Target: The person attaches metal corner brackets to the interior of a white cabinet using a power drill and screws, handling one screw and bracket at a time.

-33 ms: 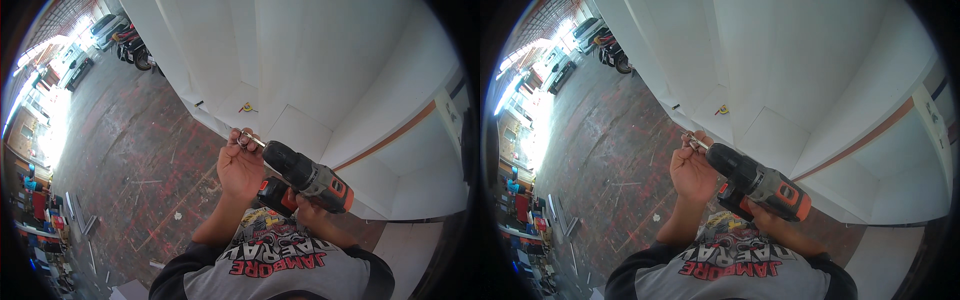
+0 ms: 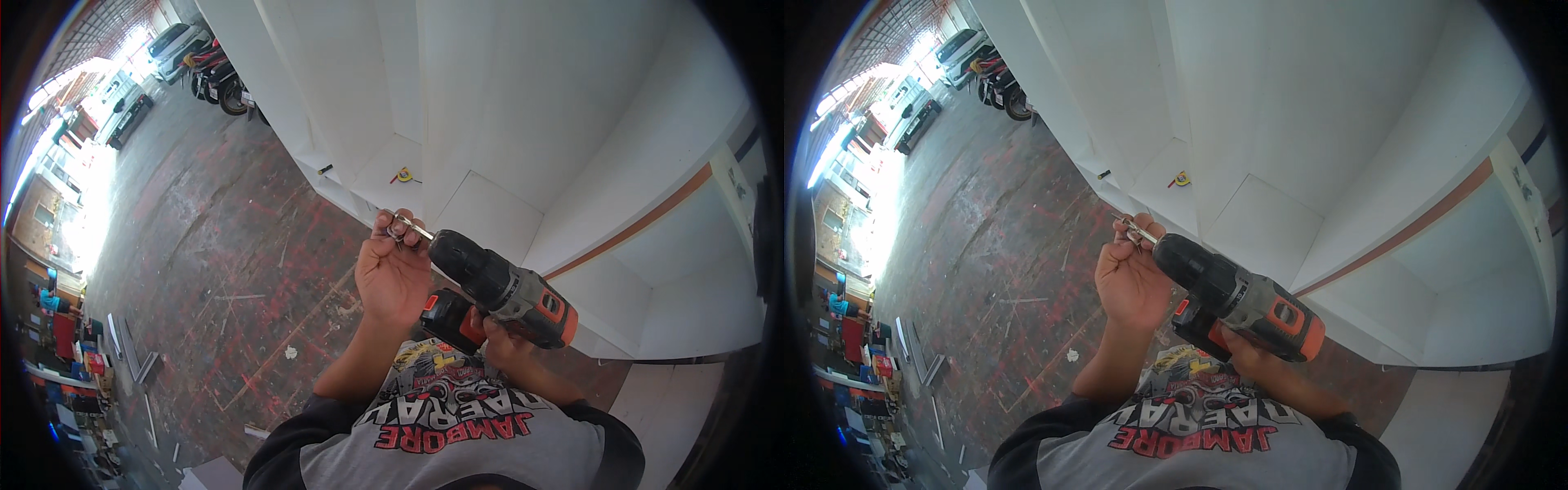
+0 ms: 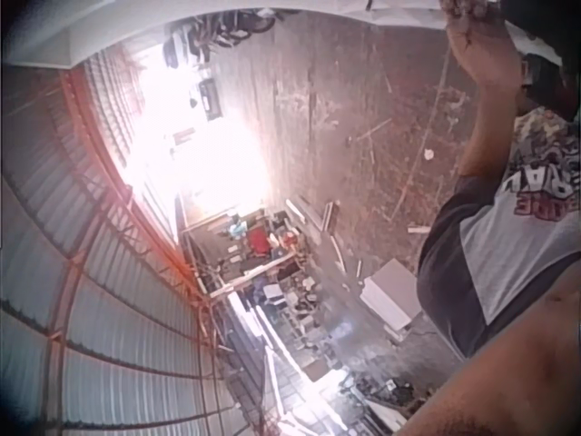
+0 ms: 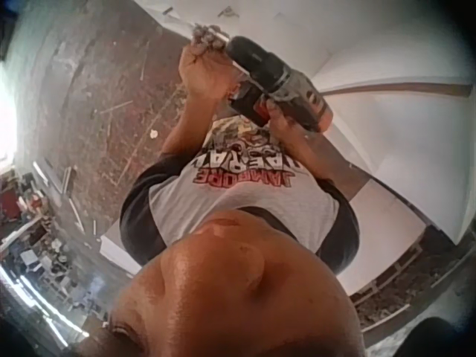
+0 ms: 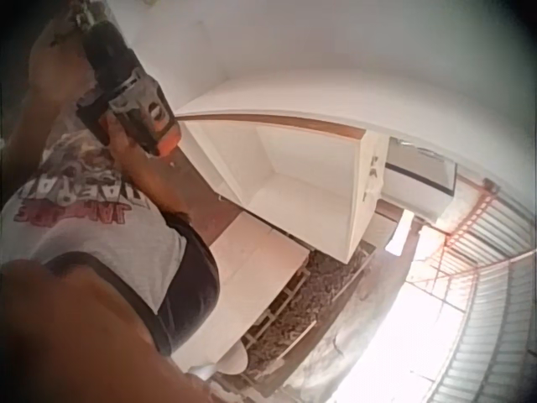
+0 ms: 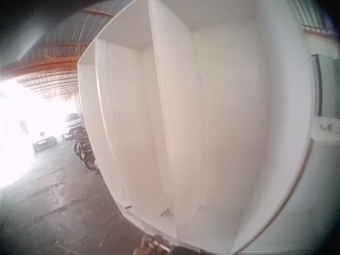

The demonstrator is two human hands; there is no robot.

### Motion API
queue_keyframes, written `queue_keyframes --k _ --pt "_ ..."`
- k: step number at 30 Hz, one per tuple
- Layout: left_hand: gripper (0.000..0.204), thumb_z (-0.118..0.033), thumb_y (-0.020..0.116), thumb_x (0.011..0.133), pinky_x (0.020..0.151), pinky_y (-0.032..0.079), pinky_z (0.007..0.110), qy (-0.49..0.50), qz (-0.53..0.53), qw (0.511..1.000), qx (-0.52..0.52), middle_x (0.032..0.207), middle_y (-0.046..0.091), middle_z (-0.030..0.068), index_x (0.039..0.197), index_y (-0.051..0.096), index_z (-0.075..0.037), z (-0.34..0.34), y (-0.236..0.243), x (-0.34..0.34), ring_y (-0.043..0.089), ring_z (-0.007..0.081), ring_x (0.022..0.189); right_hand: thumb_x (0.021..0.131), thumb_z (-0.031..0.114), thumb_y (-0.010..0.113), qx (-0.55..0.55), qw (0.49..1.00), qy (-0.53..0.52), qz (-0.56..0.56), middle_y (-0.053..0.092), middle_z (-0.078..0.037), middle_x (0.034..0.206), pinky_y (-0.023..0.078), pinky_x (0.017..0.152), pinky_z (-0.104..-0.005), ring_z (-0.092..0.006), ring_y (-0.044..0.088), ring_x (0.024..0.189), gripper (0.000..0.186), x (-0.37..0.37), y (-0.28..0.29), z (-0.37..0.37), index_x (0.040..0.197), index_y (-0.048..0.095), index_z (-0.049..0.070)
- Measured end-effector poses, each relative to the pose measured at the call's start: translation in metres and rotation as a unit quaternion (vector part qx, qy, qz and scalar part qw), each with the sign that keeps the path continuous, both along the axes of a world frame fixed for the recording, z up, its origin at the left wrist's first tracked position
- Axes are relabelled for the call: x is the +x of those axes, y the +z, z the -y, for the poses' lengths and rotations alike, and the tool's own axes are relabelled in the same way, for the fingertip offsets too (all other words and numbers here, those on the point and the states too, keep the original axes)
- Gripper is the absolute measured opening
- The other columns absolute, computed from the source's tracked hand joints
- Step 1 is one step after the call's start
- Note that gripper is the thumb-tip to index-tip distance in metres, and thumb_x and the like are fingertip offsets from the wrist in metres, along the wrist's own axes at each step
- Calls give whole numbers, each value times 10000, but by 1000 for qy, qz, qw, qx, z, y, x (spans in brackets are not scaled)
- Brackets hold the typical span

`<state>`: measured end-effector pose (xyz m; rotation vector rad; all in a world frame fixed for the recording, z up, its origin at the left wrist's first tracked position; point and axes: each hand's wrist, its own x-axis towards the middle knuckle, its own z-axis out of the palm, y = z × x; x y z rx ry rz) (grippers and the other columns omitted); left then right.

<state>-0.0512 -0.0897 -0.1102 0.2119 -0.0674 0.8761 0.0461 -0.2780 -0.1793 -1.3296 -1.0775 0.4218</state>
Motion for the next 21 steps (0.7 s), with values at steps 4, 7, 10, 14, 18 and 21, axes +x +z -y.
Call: queue_keyframes --k 4,7,10,14,18,21 --pt "179 10 443 919 820 445 306 3 -6 1000 10 994 496 13 1021 493 -130 2 0 1 538 140 934 926 30 625 5 998 16 -66 667 -106 1076 527 883 -364 -237 660 989 216 -1 2 -1 1138 653 0" --pt "210 50 464 913 822 455 296 21 -44 999 -8 1018 506 17 1015 493 -131 4 4 2 551 134 961 921 37 633 8 998 1 -58 669 -102 1064 534 866 -363 -232 665 963 217 -2 4 -2 1133 655 -1" --pt "207 48 478 955 818 463 289 26 -35 999 -10 1065 524 19 1056 516 -128 2 1 2 560 128 994 919 41 638 3 1000 -2 2 674 -102 1057 539 857 -359 -226 669 948 223 1 2 -1 1137 654 -4" --pt "177 -36 480 1032 797 470 294 45 -67 997 -2 1112 557 34 1160 544 -140 2 -1 3 575 125 965 903 34 651 -6 1000 -13 6 678 -112 1060 540 862 -354 -232 674 956 225 -1 0 -2 1123 659 -13" --pt "172 -83 475 1058 769 467 297 48 -85 995 9 1096 580 40 1201 543 -150 1 -7 5 569 124 889 903 21 646 56 993 -14 -101 679 -124 1079 537 883 -361 -244 674 987 233 -5 -2 -6 1132 654 -26" --pt "162 -81 463 1054 745 445 295 49 -101 993 32 1067 582 35 1184 533 -146 -1 -14 4 537 126 853 923 20 633 4 1000 -13 3 677 -131 1106 531 909 -374 -246 670 1016 251 2 -9 2 1168 643 -32"
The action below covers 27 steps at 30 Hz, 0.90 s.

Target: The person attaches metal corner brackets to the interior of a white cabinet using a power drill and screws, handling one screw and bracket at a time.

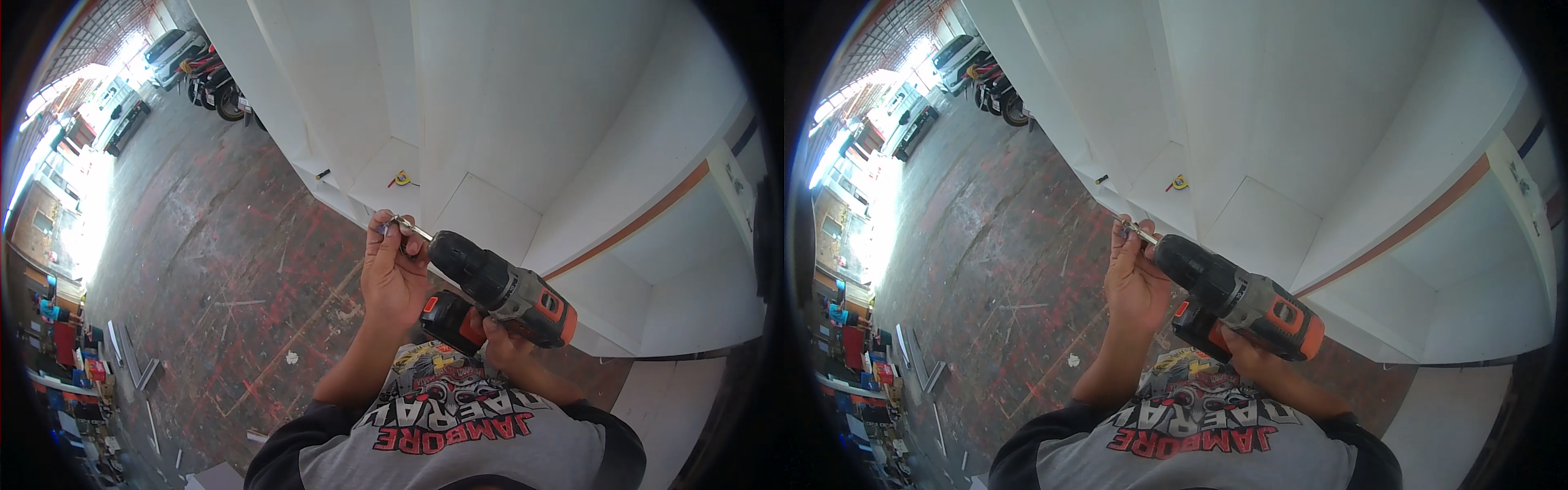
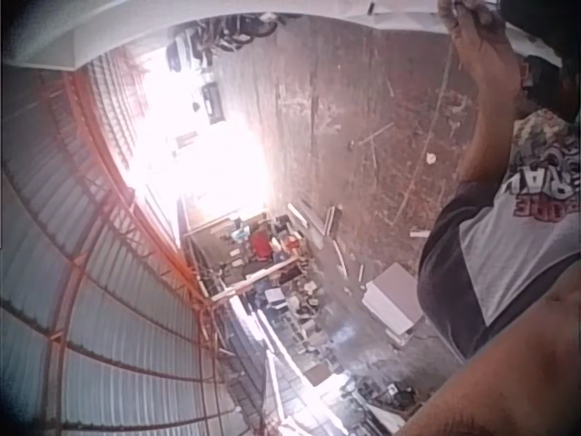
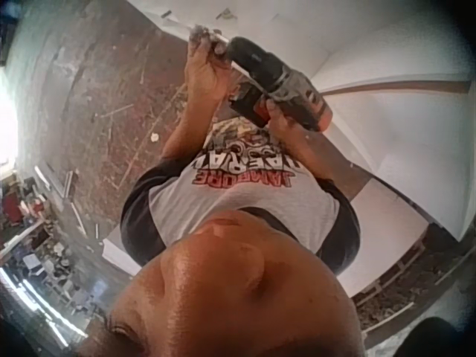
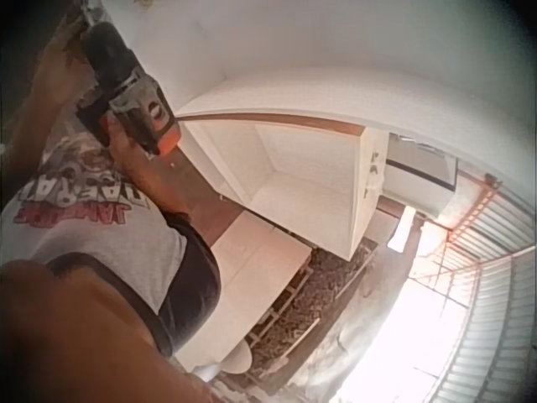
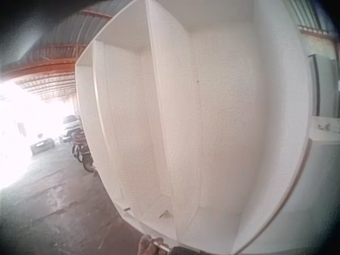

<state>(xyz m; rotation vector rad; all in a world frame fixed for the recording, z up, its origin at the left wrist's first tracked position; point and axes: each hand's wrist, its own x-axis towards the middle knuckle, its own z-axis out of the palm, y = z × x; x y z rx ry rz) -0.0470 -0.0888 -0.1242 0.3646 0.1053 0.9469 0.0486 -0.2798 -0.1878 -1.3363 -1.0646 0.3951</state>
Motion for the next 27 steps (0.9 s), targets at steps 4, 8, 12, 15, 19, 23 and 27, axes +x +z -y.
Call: queue_keyframes --k 4,8,12,15,19,23,27 --pt "143 -88 452 1045 726 420 292 -11 -55 998 9 1049 579 33 1157 523 -143 -2 1 -4 506 126 825 951 76 605 3 999 -13 41 673 -93 990 526 769 -326 -172 641 845 291 -4 9 -8 1230 584 -5" --pt "115 -115 464 1031 724 413 291 -34 -44 998 -22 1053 576 34 1127 524 -133 -4 3 -7 491 125 814 954 91 603 15 1000 -21 8 674 -80 939 530 722 -311 -147 634 784 302 -9 10 -12 1241 567 4" --pt "119 -135 491 1022 720 423 289 -23 -31 999 -2 1118 584 42 1129 542 -129 -8 -2 -6 488 115 804 945 78 612 49 992 0 -119 675 -81 943 538 728 -321 -152 637 787 305 -13 9 -16 1237 568 0" --pt "128 -145 492 1028 716 434 294 -36 4 998 -49 1211 592 56 1138 555 -124 -13 -2 -12 489 108 792 943 70 613 54 991 10 -120 680 -85 967 544 747 -325 -159 646 804 305 -18 6 -17 1236 568 -3" --pt "138 -156 470 1044 719 448 298 -28 3 998 -55 1300 583 56 1148 557 -129 -16 13 -11 493 105 777 979 83 610 5 986 21 -163 654 -56 1073 511 897 -346 -162 631 995 202 -21 3 -13 1174 621 31" --pt "169 -191 421 1073 733 472 291 -28 31 998 -38 1360 575 43 1180 547 -156 -18 18 -6 501 97 763 981 69 603 6 997 16 -81 656 -69 1066 517 887 -353 -176 639 989 187 -18 3 -12 1161 627 24" --pt "182 -199 420 1081 738 483 281 -6 29 1000 1 1444 544 57 1213 541 -166 -22 2 0 510 86 757 976 66 609 18 993 4 -113 665 -73 1054 520 888 -351 -185 648 980 194 -20 0 -13 1163 626 19"
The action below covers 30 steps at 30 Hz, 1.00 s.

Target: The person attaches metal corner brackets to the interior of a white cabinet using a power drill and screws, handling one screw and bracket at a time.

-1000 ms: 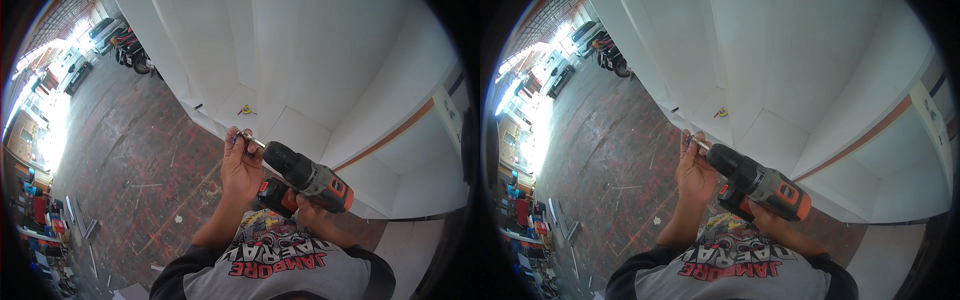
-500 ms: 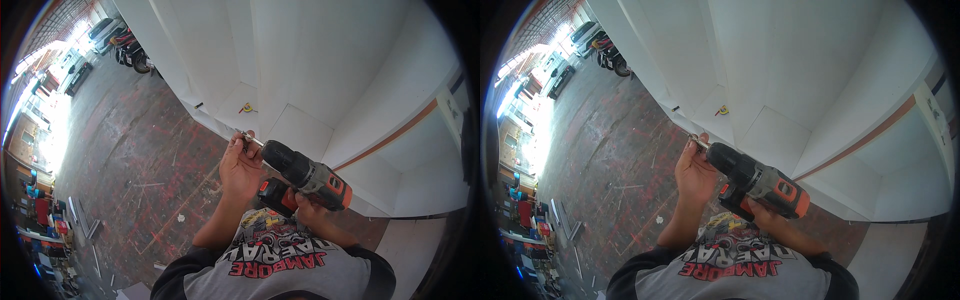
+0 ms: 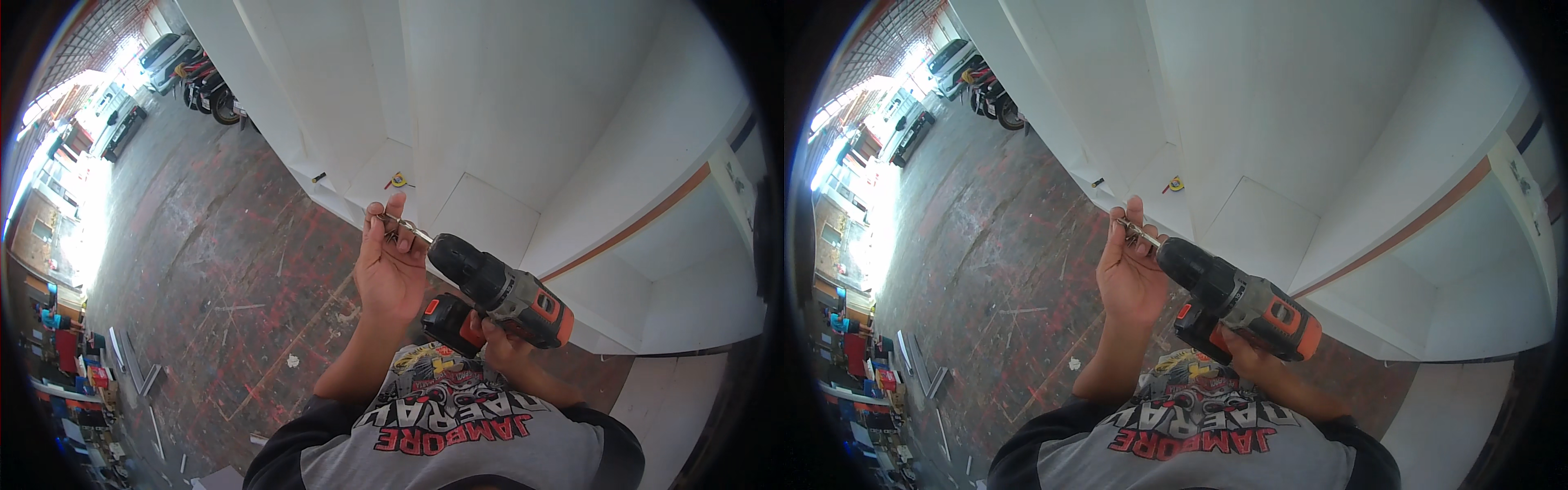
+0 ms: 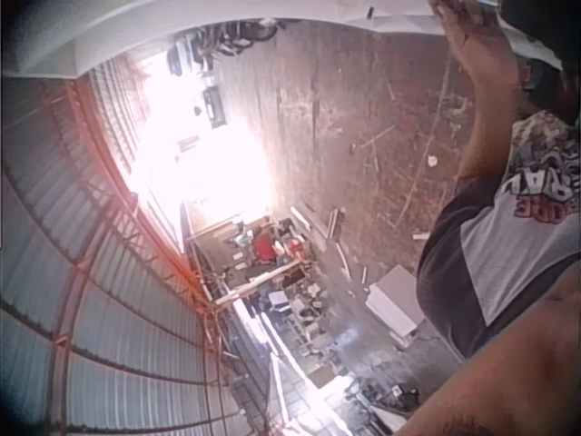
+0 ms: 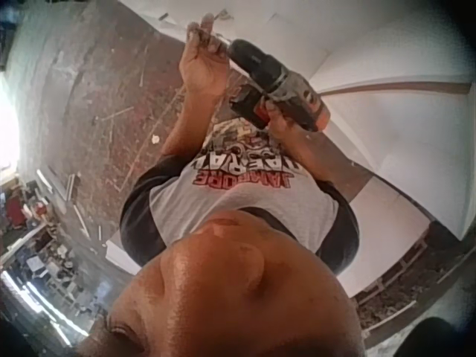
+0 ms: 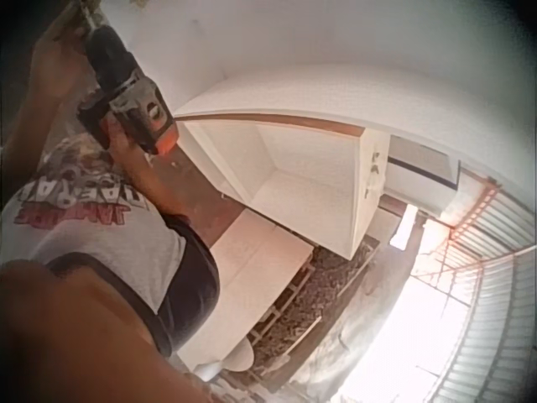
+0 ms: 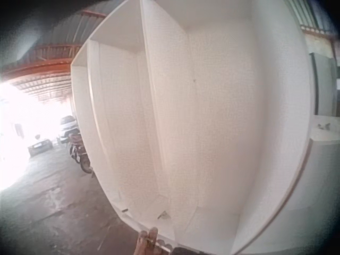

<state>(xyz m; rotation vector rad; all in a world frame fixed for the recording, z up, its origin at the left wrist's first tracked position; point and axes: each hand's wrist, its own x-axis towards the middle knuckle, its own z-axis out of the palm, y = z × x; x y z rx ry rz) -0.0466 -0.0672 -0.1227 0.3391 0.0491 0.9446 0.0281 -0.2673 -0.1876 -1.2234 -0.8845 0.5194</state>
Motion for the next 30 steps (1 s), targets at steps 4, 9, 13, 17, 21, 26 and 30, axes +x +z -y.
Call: queue_keyframes --k 4,9,13,17,21,26,30 --pt "201 -159 427 1073 775 533 309 -6 -10 1000 -11 1490 524 43 1173 601 -146 2 -1 1 537 87 771 967 82 626 -16 997 3 -72 672 -62 1032 521 884 -342 -175 652 966 206 0 7 3 1165 630 27" --pt "144 -139 490 1051 714 477 267 9 -47 998 -32 1463 543 60 1148 585 -189 8 14 7 525 64 751 964 94 622 1 1000 -14 -16 660 -76 988 517 791 -328 -168 634 876 262 4 2 2 1210 585 14" --pt "136 -152 476 1056 721 473 269 -4 -19 999 -32 1485 528 55 1138 581 -183 7 15 6 528 65 757 964 102 617 15 999 -30 28 646 -93 927 513 694 -318 -166 615 776 307 6 0 1 1243 542 -3" --pt "142 -183 450 1069 731 471 277 -18 -18 998 -49 1511 502 45 1129 579 -174 5 17 1 530 77 763 964 95 617 34 997 -48 50 643 -91 914 511 691 -321 -167 612 773 286 -1 1 -3 1222 546 -5" --pt "148 -197 450 1073 730 470 275 -14 -34 998 -57 1531 475 35 1139 581 -175 8 21 3 528 83 759 965 70 605 34 998 -32 45 643 -91 900 515 698 -321 -166 613 770 245 1 0 -2 1192 555 -9" --pt "147 -214 462 1075 732 475 263 -17 -27 999 -19 1565 433 -4 1153 585 -193 9 24 4 523 74 752 972 52 585 11 999 -31 42 648 -92 902 520 711 -320 -161 619 778 204 0 -1 2 1163 559 -15" --pt "154 -235 465 1079 739 486 256 -26 -8 1000 7 1596 390 -25 1171 585 -206 10 22 6 515 67 743 972 53 587 -8 999 -30 19 651 -93 906 529 723 -323 -165 628 788 189 -1 6 3 1146 560 -15"
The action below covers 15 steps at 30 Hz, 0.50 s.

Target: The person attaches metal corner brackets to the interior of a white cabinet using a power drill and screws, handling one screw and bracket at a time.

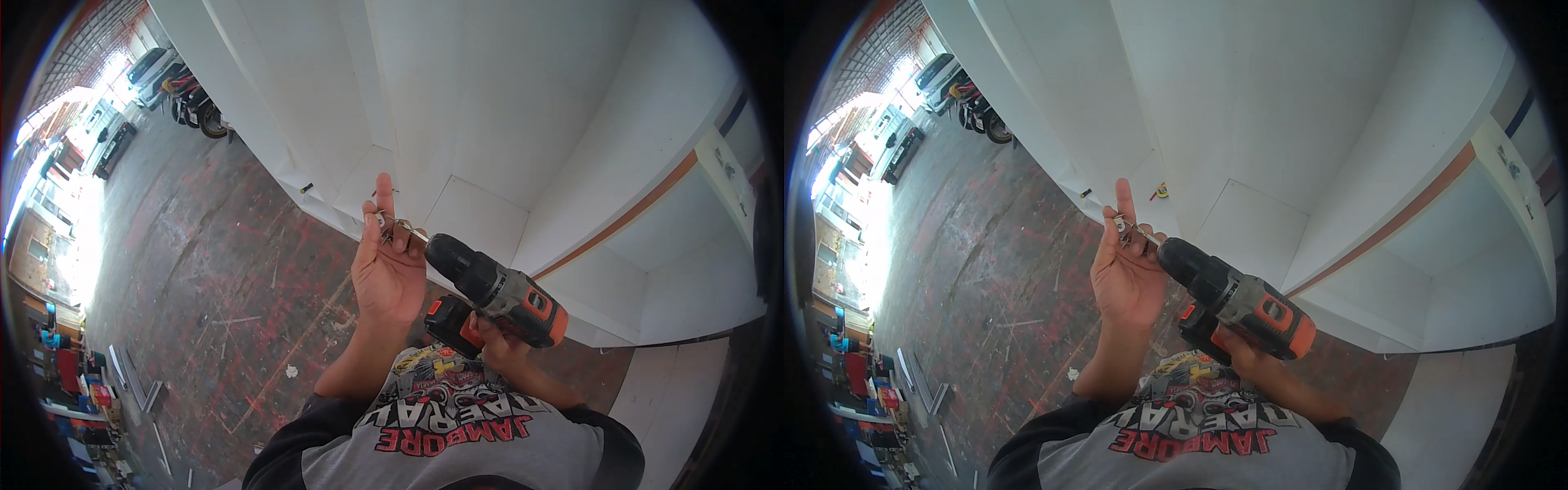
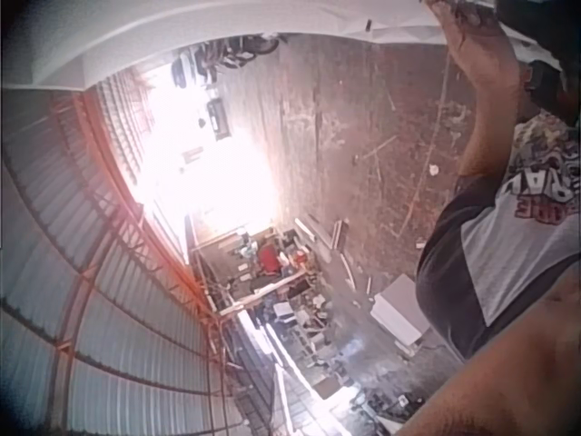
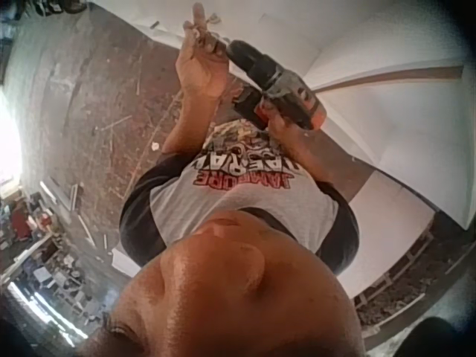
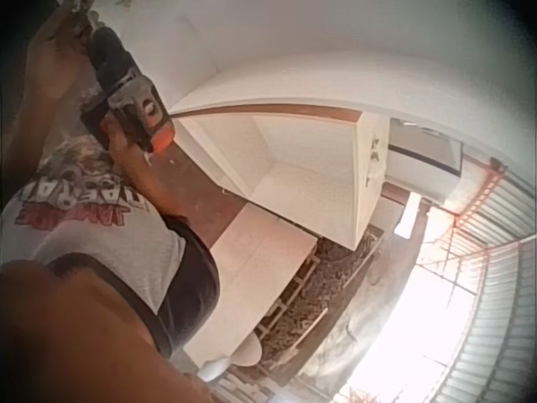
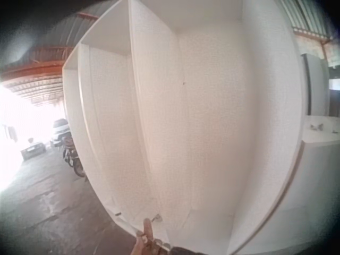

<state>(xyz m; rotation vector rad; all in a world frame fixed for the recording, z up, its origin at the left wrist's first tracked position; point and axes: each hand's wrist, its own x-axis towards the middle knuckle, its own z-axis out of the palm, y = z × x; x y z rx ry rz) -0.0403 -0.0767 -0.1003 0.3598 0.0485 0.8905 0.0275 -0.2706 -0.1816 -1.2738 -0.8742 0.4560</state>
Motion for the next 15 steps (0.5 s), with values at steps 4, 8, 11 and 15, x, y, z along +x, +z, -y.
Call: queue_keyframes --k 4,8,11,15 --pt "165 -248 465 1080 748 489 246 -6 -8 1000 -10 1610 371 -23 1184 585 -204 4 5 2 509 65 743 968 40 586 21 999 -11 36 652 -93 903 536 724 -328 -169 633 786 180 3 -1 -2 1138 563 -13" --pt "210 -234 442 1084 796 514 266 -25 4 1000 -1 1613 370 -21 1212 605 -197 4 2 0 496 69 734 965 18 576 -1 999 -10 32 651 -95 902 540 721 -329 -172 634 781 173 -2 2 -2 1134 562 -14" --pt "207 -234 451 1080 801 521 272 -32 6 999 2 1616 366 -18 1215 605 -201 5 3 1 494 70 731 966 3 570 19 998 -19 49 650 -93 898 540 716 -325 -167 634 780 166 -2 4 -4 1130 560 -17" --pt "245 -223 413 1089 824 524 289 -36 9 999 -6 1622 356 -22 1215 621 -190 7 4 3 472 81 713 971 -6 570 2 1000 -5 28 645 -88 890 539 715 -321 -161 632 778 160 -3 3 -1 1131 560 -17"
